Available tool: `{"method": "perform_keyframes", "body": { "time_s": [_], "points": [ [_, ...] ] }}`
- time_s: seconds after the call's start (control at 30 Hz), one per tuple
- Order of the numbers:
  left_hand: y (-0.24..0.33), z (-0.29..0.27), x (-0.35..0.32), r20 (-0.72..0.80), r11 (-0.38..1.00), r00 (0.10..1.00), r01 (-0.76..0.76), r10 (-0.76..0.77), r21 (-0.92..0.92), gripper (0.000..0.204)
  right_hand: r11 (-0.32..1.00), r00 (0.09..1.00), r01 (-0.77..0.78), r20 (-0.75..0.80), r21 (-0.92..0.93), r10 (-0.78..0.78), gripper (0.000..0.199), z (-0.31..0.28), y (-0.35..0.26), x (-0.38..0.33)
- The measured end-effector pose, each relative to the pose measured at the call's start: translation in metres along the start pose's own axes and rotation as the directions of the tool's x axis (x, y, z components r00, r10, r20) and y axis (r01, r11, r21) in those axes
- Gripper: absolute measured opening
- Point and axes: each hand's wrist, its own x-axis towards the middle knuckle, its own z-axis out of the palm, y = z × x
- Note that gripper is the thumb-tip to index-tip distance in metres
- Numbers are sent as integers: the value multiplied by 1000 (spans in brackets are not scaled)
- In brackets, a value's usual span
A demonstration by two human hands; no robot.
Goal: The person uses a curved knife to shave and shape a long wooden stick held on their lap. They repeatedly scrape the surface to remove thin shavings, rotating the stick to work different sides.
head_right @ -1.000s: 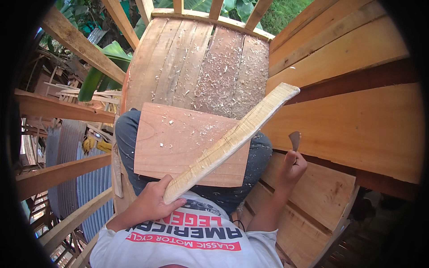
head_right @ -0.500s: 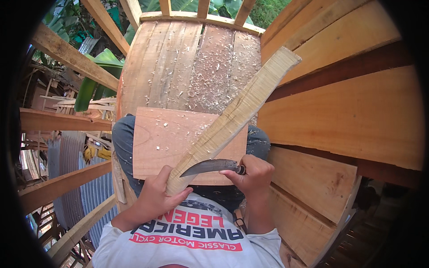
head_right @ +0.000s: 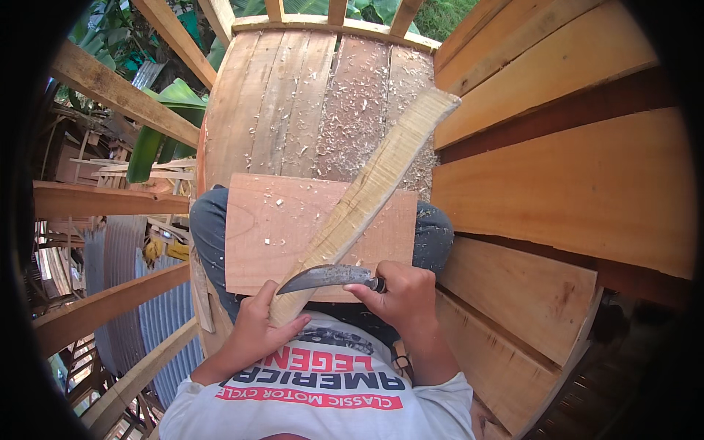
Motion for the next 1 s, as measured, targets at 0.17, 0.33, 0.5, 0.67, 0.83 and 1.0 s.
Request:
{"method": "perform_keyframes", "body": {
  "time_s": [0.17,0.33,0.5,0.67,0.83,1.0],
  "points": [
    [15,-2,3,15,996,997,75,-74,-46,45,990,992,9,-126,-138,-27,71,0,17,10],
    [19,-2,-4,52,997,996,71,-70,-12,44,954,891,-299,-350,27,289,66,-19,50,22],
    [20,-2,-1,40,999,998,52,-52,7,41,983,985,-88,-131,162,109,56,-3,6,11],
    [26,-13,2,-9,998,998,60,-60,23,38,1000,985,-26,-170,15,28,59,-10,0,20],
    [22,-13,7,-61,999,997,-37,37,-2,37,984,980,174,-105,27,-170,56,-12,-14,11],
    [22,-17,11,-26,999,1000,8,-7,41,36,961,901,-207,-347,185,261,42,-30,18,31]
  ]
}}
